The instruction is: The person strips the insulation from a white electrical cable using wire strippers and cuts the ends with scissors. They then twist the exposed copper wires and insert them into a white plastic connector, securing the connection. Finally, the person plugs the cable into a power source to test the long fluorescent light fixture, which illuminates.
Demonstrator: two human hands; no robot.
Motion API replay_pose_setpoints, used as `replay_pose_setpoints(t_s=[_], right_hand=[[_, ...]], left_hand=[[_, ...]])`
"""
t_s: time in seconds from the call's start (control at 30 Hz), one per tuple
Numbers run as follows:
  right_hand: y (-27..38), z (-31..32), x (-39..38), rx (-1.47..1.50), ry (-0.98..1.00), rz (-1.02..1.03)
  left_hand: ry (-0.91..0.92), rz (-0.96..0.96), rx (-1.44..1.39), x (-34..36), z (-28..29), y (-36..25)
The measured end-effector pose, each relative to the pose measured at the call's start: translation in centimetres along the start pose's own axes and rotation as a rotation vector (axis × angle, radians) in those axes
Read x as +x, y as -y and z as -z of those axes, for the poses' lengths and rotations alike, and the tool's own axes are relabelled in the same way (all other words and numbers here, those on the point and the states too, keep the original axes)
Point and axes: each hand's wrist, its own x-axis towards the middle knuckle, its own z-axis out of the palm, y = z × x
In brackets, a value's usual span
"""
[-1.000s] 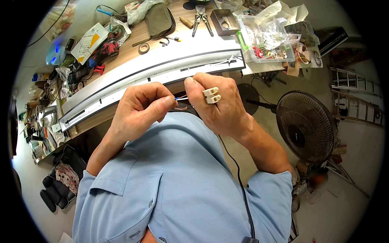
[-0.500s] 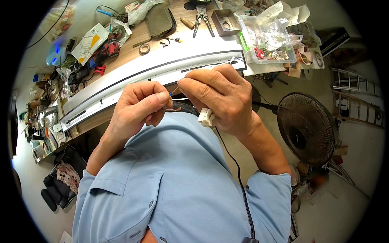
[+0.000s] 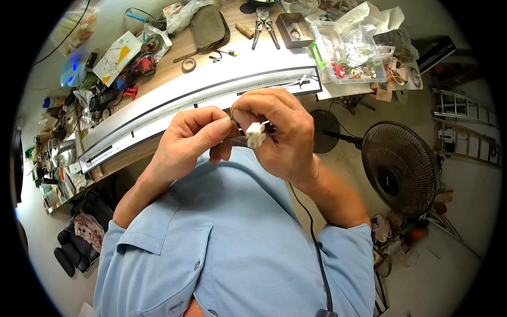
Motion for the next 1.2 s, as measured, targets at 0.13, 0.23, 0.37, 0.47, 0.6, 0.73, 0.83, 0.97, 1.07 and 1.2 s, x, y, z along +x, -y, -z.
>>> replay_pose_setpoints(t_s=[0.13, 0.23, 0.37, 0.47, 0.6, 0.73, 0.83, 0.97, 1.07, 1.2], right_hand=[[0.5, -0.6, -0.7, 0.37, 0.029, -0.241], [0.4, -0.6, -0.6, 0.31, 0.013, -0.181], [0.6, -0.8, -0.7, 0.393, -0.026, -0.262], [0.8, -1.0, -0.9, 0.41, -0.051, -0.285], [0.9, -1.5, -1.2, 0.472, -0.063, -0.331], [0.6, -1.9, -1.1, 0.495, -0.065, -0.289], [0.7, -1.6, -1.0, 0.523, -0.089, -0.421], [0.8, 0.6, -0.6, 0.443, 0.073, -0.544], [0.8, 1.8, -0.6, 0.6, 0.178, -0.585], [-0.1, 1.5, -0.5, 0.83, 0.262, -0.577]], left_hand=[[-0.055, -0.014, 0.042, 0.0, 0.0, 0.1], [-0.054, -0.033, 0.024, -0.1, 0.2, -0.1], [-0.03, -0.031, 0.075, 0.0, 0.4, 0.0], [-0.02, -0.037, 0.095, 0.0, 0.5, 0.1], [-0.017, -0.037, 0.087, 0.0, 0.5, 0.3], [-0.021, 0.005, 0.048, -0.1, 0.7, 0.3], [-0.051, -0.082, 0.029, -0.1, 0.7, 0.3], [-0.073, -0.047, -0.024, -0.2, 1.4, 0.0], [-0.092, -0.011, -0.07, -0.3, 1.7, -0.2], [-0.146, -0.044, -0.113, -0.1, 1.9, -0.4]])
